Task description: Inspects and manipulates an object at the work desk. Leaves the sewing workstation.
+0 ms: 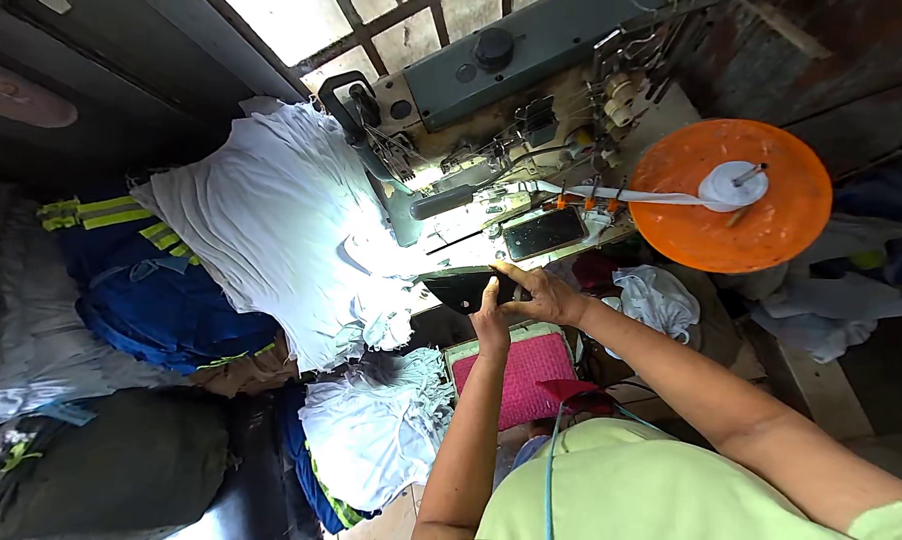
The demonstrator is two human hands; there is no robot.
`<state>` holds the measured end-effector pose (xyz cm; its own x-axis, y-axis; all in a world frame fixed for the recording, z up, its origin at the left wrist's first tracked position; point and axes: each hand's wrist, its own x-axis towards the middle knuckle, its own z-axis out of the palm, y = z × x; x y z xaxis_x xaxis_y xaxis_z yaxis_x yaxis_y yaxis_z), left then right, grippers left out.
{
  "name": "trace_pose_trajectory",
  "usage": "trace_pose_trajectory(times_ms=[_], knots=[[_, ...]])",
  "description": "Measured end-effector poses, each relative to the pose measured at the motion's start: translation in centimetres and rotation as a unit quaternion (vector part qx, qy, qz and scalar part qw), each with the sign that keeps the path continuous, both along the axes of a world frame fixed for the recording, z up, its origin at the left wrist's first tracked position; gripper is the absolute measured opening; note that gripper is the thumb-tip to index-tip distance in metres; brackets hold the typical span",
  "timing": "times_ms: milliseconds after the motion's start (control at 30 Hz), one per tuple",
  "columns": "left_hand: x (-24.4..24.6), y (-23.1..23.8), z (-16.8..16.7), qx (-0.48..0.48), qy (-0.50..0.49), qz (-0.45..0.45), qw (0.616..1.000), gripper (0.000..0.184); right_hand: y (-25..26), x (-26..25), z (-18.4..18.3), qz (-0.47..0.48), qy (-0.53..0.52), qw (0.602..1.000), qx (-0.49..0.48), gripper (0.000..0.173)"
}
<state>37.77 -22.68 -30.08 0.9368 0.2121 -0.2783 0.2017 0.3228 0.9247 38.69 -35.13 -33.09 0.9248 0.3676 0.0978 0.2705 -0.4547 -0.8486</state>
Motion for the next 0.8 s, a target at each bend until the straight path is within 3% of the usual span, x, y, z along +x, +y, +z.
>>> trace_pose_trajectory(times_ms=[233,400,467,533,567,633,667,800], knots=[[0.2,0.0,-0.1,-0.001,0.031,-0.003,1.000,0.010,-0.2,0.3,0.0,-0.009,0.009,1.000,-0.008,0.069],[0.1,1.7,-1.0,-0.083,-0.009,-0.090,0.992,0.016,-0.7,0.3,0.5,-0.011,0.053,0.997,-0.048,0.092],[0.4,2.3,-1.8,-0.115,-0.050,-0.113,0.986,0.023,-0.7,0.0,0.7,-0.024,0.102,0.994,0.000,0.090],[0.9,2.9,-2.6,-0.140,-0.101,-0.144,0.974,0.056,-0.8,-0.2,0.8,-0.044,0.183,0.976,0.107,0.076],[1.1,2.9,-2.7,-0.147,-0.102,-0.149,0.973,0.061,-0.8,-0.3,0.8,-0.051,0.218,0.958,0.179,0.066],[1.1,2.6,-2.4,-0.134,-0.071,-0.132,0.980,0.040,-1.0,-0.8,0.6,-0.047,0.258,0.927,0.269,0.049],[1.3,2.4,-2.1,-0.121,-0.045,-0.119,0.985,0.039,-1.1,-0.9,0.5,-0.043,0.262,0.922,0.281,0.045],[1.7,1.9,-1.8,-0.086,-0.023,-0.095,0.992,0.033,-1.5,-1.8,0.2,-0.040,0.255,0.943,0.209,0.066]])
